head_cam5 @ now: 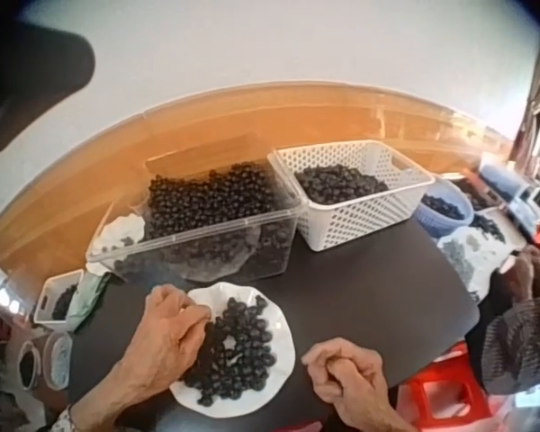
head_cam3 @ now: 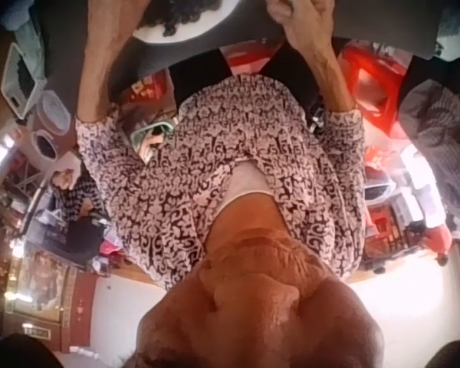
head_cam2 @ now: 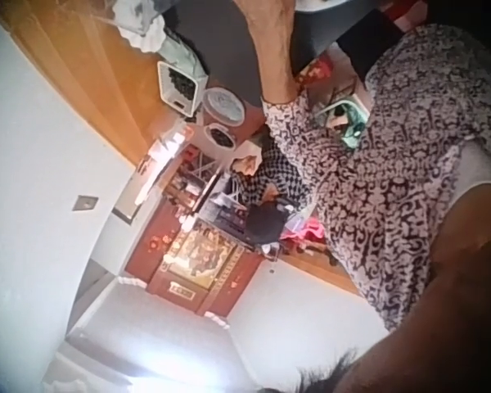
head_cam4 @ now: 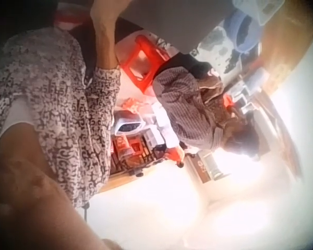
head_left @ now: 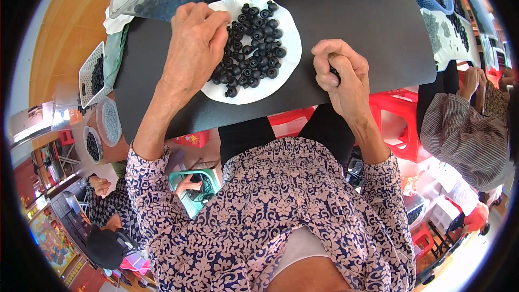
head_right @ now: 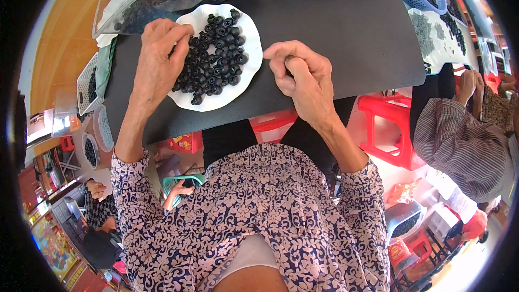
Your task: The person assembles plastic cord locks by hand on a plate and scoops additional parts onto the plate from a plastic container.
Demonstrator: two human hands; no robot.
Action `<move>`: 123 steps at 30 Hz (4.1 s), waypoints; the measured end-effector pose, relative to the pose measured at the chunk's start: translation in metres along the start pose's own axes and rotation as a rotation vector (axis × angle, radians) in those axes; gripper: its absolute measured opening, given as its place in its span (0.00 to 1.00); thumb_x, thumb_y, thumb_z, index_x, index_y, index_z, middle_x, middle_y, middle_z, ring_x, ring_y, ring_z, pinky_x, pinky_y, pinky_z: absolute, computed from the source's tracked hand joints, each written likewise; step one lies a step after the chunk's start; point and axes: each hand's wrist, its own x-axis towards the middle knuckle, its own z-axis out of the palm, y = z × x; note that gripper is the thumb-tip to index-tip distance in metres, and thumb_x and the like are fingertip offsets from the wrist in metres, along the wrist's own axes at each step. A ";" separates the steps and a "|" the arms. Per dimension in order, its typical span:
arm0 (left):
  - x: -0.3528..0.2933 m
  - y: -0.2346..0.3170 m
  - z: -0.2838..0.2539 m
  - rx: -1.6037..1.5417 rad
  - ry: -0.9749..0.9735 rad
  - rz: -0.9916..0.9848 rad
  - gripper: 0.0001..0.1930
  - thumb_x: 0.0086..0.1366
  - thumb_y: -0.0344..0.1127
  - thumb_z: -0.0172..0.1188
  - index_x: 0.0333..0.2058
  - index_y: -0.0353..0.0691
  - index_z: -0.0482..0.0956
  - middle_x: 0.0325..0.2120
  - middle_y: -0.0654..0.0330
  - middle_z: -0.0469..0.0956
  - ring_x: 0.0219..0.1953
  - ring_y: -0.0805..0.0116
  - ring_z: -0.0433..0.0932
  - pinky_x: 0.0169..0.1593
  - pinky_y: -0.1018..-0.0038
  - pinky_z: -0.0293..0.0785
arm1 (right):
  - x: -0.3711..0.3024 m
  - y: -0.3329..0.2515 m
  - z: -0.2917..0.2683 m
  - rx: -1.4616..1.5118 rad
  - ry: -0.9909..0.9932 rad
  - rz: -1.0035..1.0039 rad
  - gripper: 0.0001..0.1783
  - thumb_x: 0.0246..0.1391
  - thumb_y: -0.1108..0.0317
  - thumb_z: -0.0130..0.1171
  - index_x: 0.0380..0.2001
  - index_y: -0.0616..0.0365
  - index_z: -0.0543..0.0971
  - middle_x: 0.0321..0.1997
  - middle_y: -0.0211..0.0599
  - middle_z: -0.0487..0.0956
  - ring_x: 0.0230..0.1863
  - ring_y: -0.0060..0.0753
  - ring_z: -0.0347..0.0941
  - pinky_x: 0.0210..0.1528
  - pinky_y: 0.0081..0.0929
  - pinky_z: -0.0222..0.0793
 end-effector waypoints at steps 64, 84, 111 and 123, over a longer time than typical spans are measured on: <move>0.038 0.009 0.026 0.044 -0.297 0.083 0.10 0.60 0.35 0.60 0.39 0.39 0.79 0.28 0.52 0.77 0.38 0.55 0.75 0.46 0.62 0.66 | 0.038 -0.012 0.023 -0.183 -0.034 0.072 0.10 0.56 0.75 0.47 0.34 0.64 0.79 0.26 0.25 0.72 0.21 0.10 0.59 0.19 0.10 0.49; 0.032 -0.004 0.013 -0.091 -0.161 0.102 0.05 0.60 0.30 0.54 0.32 0.36 0.77 0.32 0.51 0.77 0.37 0.53 0.73 0.47 0.60 0.66 | 0.044 -0.009 0.026 -0.303 0.028 0.036 0.10 0.57 0.75 0.49 0.36 0.65 0.79 0.25 0.26 0.72 0.20 0.09 0.59 0.20 0.11 0.52; 0.007 0.009 -0.003 -0.937 -0.295 -0.348 0.07 0.65 0.31 0.55 0.36 0.34 0.80 0.29 0.66 0.78 0.35 0.74 0.74 0.46 0.79 0.69 | 0.053 -0.008 0.043 -0.858 -0.096 -0.448 0.13 0.42 0.73 0.68 0.35 0.59 0.81 0.24 0.30 0.74 0.25 0.18 0.69 0.27 0.19 0.65; 0.019 0.002 0.022 0.160 -0.175 0.211 0.12 0.56 0.29 0.61 0.40 0.36 0.80 0.47 0.49 0.70 0.55 0.49 0.63 0.57 0.57 0.67 | 0.027 -0.011 0.016 -0.284 0.033 0.103 0.05 0.56 0.72 0.57 0.34 0.61 0.79 0.25 0.21 0.72 0.23 0.11 0.62 0.20 0.11 0.53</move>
